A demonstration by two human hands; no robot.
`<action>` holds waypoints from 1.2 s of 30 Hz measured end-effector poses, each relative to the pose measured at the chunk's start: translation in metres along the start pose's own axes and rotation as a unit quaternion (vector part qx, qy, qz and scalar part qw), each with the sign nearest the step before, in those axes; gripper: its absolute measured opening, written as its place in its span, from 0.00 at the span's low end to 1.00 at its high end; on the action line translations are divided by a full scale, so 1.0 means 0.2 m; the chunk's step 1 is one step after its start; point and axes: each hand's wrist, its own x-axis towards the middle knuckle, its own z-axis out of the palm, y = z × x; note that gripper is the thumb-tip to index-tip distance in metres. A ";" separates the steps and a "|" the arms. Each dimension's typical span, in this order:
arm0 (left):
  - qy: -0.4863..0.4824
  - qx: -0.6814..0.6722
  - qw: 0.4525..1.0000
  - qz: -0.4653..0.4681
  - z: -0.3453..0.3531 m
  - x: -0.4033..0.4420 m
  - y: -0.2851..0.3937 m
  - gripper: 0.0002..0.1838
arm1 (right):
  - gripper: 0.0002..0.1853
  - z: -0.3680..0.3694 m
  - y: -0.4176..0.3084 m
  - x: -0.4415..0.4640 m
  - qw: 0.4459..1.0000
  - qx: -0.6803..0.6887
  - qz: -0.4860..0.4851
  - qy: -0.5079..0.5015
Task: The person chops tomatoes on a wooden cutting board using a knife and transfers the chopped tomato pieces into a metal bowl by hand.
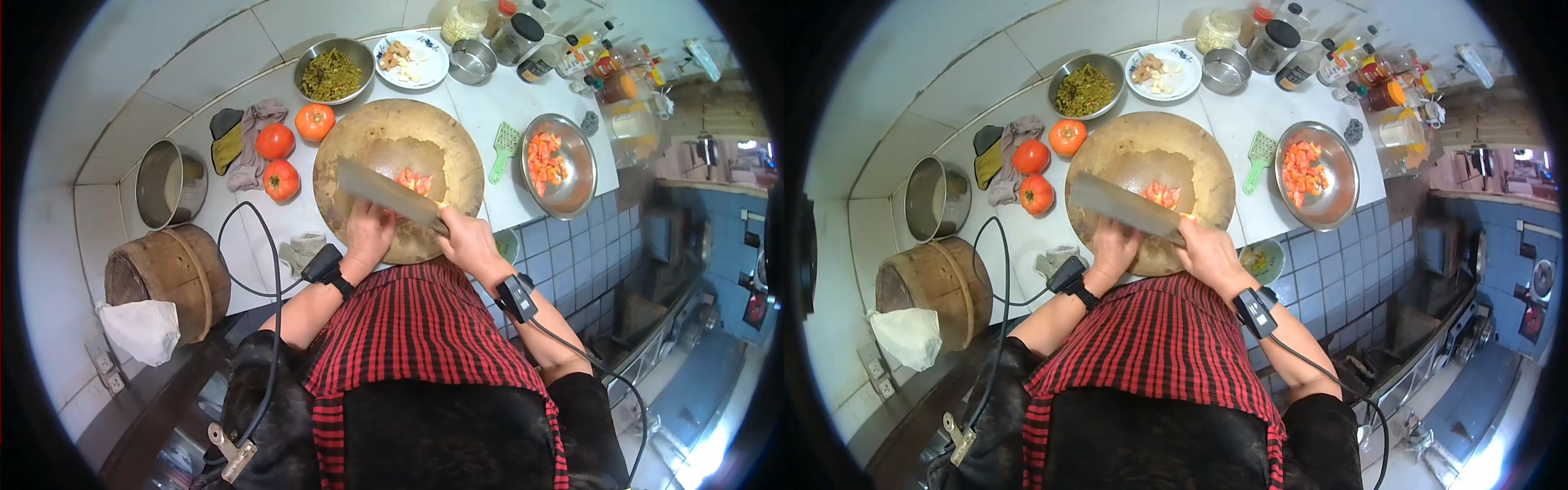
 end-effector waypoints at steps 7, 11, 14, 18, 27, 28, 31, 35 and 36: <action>-0.104 -0.643 0.637 -0.413 0.14 -0.03 0.03 0.16 | 0.12 -0.11 0.03 -0.11 0.974 0.213 0.042 -0.059; -0.131 -0.331 0.872 -0.335 0.26 -0.14 0.09 0.11 | 0.14 -0.18 0.19 -0.10 0.975 0.205 0.082 -0.030; -0.105 -0.136 0.958 -0.229 0.24 -0.16 0.33 0.11 | 0.14 -0.41 0.37 -0.08 0.987 0.076 0.061 -0.125; -0.027 -0.001 0.995 -0.095 0.36 -0.21 0.41 0.14 | 0.15 -0.54 0.60 -0.16 0.978 -0.029 -0.034 -0.205; 0.086 0.106 0.987 -0.085 0.55 -0.27 0.48 0.11 | 0.14 -0.45 0.77 -0.06 0.948 -0.121 -0.100 -0.278; 0.094 0.110 0.985 -0.090 0.56 -0.27 0.48 0.11 | 0.14 -0.46 0.77 -0.04 0.944 -0.136 -0.099 -0.283; 0.110 0.126 0.981 -0.094 0.59 -0.29 0.50 0.11 | 0.14 -0.45 0.81 -0.01 0.942 -0.135 -0.103 -0.288; 0.123 0.133 0.978 -0.104 0.62 -0.31 0.51 0.13 | 0.14 -0.41 0.79 -0.02 0.956 -0.078 -0.106 -0.264; 0.126 0.131 0.978 -0.107 0.62 -0.30 0.51 0.13 | 0.14 -0.42 0.79 -0.02 0.955 -0.080 -0.115 -0.263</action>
